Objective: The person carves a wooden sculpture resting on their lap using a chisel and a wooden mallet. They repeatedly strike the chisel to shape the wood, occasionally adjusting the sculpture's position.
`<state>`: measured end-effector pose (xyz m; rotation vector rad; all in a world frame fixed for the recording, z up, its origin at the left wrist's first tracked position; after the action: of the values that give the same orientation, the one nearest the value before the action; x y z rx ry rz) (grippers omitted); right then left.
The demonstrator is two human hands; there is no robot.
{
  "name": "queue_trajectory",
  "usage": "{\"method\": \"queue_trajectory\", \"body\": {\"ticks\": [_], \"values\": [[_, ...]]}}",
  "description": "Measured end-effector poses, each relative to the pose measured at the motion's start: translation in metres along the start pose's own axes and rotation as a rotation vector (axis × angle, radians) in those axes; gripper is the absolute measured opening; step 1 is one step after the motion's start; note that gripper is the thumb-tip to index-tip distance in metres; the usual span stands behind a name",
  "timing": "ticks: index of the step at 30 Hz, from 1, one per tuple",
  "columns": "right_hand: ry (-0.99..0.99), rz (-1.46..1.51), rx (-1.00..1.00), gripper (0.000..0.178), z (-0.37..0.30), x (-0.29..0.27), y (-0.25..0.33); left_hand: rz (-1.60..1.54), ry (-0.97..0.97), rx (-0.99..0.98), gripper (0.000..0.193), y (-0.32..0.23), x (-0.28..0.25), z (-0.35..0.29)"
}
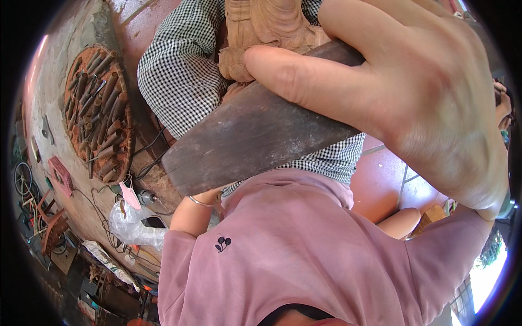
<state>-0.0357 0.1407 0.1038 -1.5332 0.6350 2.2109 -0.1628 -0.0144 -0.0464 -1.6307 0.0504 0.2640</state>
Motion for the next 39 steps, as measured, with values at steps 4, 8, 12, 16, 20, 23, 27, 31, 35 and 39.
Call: {"method": "queue_trajectory", "body": {"ticks": [4,8,12,16,20,23,27,31,35,39], "values": [[-0.002,-0.017,0.017,0.053,-0.011,-0.016,-0.001,-0.004,-0.005,0.06,0.029,-0.006,0.015,-0.006],[0.011,0.058,-0.023,0.053,-0.026,-0.024,0.008,0.038,-0.015,0.078,0.033,-0.002,0.02,-0.021],[0.044,0.11,-0.043,0.053,-0.03,-0.034,0.009,0.014,0.056,0.064,0.036,-0.009,0.004,-0.013],[0.051,0.125,-0.048,0.053,-0.03,-0.04,0.009,-0.106,0.114,0.018,0.009,-0.023,0.0,0.012],[0.073,0.106,-0.064,0.053,-0.025,-0.039,0.014,-0.015,0.221,0.037,0.015,-0.024,0.003,0.029],[0.068,0.115,-0.099,0.052,-0.018,-0.033,0.018,0.146,0.141,-0.006,0.022,0.003,-0.011,0.017],[0.049,0.072,-0.072,0.052,-0.005,-0.015,0.013,0.224,0.06,0.209,0.024,-0.02,-0.002,0.012],[0.021,-0.013,-0.012,0.052,-0.005,-0.015,0.007,0.06,0.023,0.207,0.022,-0.033,0.018,0.016],[0.0,0.016,-0.036,0.052,-0.004,-0.009,0.011,0.001,-0.049,0.126,0.02,-0.03,0.018,0.012],[0.008,-0.013,-0.022,0.052,-0.01,-0.018,0.012,-0.076,-0.037,0.113,0.018,-0.032,0.022,0.014]]}}
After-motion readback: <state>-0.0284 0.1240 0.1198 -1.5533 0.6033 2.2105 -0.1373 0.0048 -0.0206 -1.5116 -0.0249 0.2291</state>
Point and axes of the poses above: each hand's wrist, its own z-axis towards the middle knuckle, its own x-axis out of the palm, y = z × x, the point moved 9 cm from there along z, towards the middle knuckle, and after that the axes turned 10 degrees about -y, right-handed, at the moved point
